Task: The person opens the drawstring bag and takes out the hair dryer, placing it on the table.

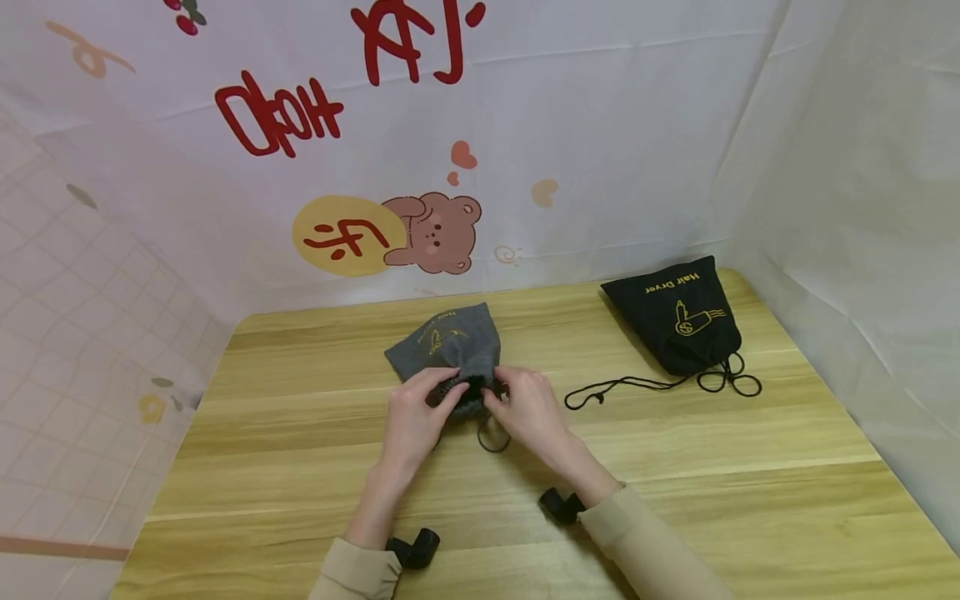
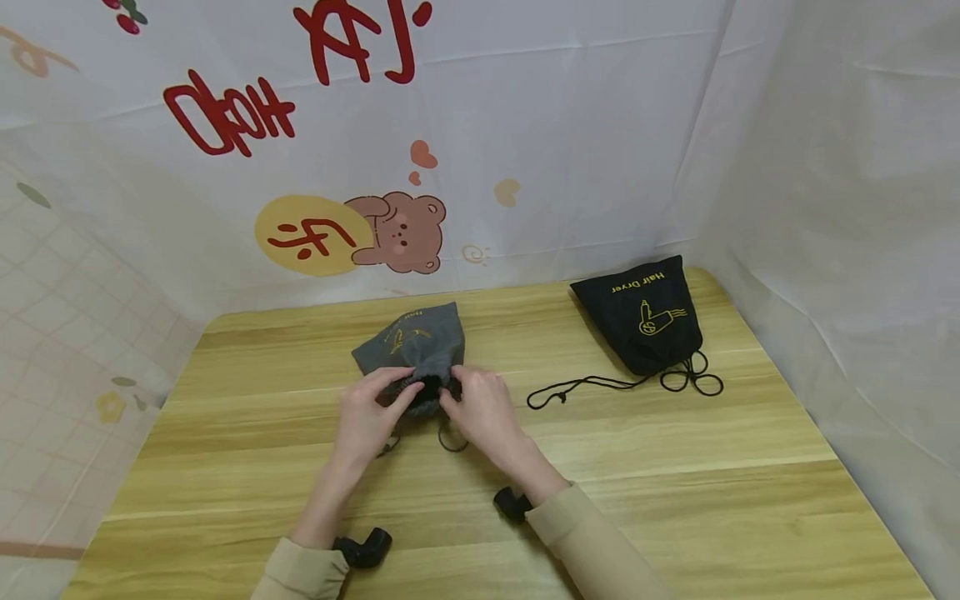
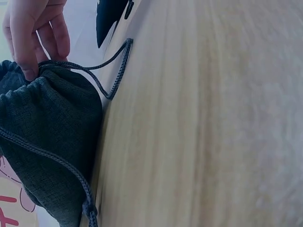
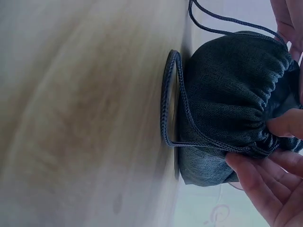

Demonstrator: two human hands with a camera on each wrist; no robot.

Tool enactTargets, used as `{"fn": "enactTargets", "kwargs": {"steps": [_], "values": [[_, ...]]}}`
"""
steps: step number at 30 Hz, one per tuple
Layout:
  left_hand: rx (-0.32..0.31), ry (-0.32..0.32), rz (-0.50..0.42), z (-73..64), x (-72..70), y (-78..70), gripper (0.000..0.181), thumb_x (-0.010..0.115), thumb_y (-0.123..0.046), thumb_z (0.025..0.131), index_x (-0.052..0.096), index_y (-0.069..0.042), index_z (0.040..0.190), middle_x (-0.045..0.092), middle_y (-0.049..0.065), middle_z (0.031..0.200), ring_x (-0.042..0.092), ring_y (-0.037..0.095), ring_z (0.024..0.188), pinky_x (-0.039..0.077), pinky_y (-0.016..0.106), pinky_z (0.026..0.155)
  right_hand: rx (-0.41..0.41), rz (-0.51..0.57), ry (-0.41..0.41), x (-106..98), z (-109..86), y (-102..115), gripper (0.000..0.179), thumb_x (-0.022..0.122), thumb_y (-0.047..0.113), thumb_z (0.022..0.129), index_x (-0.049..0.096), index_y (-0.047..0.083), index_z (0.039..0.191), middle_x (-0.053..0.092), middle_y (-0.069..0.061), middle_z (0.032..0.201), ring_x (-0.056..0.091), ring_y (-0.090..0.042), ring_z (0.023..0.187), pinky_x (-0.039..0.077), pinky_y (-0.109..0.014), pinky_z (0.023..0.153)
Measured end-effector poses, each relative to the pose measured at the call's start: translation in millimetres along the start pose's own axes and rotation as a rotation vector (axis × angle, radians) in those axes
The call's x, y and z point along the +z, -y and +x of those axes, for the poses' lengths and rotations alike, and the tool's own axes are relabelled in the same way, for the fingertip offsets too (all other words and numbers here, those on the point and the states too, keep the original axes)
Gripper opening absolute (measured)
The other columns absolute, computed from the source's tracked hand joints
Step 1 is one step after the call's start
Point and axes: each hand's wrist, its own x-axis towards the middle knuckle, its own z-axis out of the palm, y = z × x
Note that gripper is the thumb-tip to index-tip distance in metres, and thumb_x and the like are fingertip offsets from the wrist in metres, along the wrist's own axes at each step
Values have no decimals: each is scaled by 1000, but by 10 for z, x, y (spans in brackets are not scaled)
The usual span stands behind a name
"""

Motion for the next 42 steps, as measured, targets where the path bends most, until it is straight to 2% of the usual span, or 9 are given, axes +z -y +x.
{"fn": "enactTargets", "kwargs": {"steps": [2,7,13,16,21,28,33,37,42], "values": [[15,-8,-4,3,12,5,20,83,-13,90,82,-6,108,81,11,103,79,24,93,65,36,75,-13,-16,-6,10,-14,-4,14,81,18,92,71,13,83,76,-4,81,62,-11,63,48,-26,57],[30,-32,-18,7,29,17,16,81,-12,92,82,-6,107,82,10,101,79,22,89,65,34,74,-24,-75,2,37,-57,-1,25,86,24,89,76,5,101,77,-8,93,72,-22,78,58,-35,67],[18,-74,-39,33,-10,28,12,79,-9,93,82,-5,104,81,10,99,79,23,86,65,33,73,7,-36,21,26,-38,9,24,84,13,88,76,4,109,80,-12,103,77,-27,91,64,-41,77],[0,-95,-20,43,-47,40,12,78,-9,93,81,-4,104,81,11,99,79,24,86,65,35,71,23,-12,36,10,-26,19,22,82,10,89,77,5,109,80,-11,104,77,-25,89,63,-40,76],[-30,-117,2,59,-124,86,12,76,-8,95,81,-4,105,81,13,99,78,27,86,66,39,70,69,43,94,-44,2,15,21,78,6,91,77,7,112,80,-10,102,71,-16,75,57,-30,65],[-86,-182,22,96,-251,145,11,76,-5,95,80,-3,105,81,14,100,78,29,94,66,42,72,127,36,114,-125,47,-34,17,77,6,91,78,6,108,79,-7,93,68,-12,74,57,-31,68],[-116,-140,1,94,-258,106,13,77,-10,96,80,-5,108,80,13,100,77,26,90,66,35,71,73,-13,118,-114,42,-52,1,77,11,92,78,10,91,78,-3,83,62,-9,66,52,-28,63],[-144,-89,-36,78,-228,66,19,82,-16,92,80,-8,110,80,10,102,76,24,86,65,31,71,31,-12,110,-98,37,-43,13,77,14,94,75,13,81,77,-2,77,66,-9,64,54,-26,60],[-114,-67,-22,73,-195,38,19,85,-13,89,81,-7,107,81,9,102,77,25,86,64,30,70,33,-20,146,-110,25,-18,9,81,18,93,78,10,91,80,-6,85,73,-13,71,58,-30,64]]}}
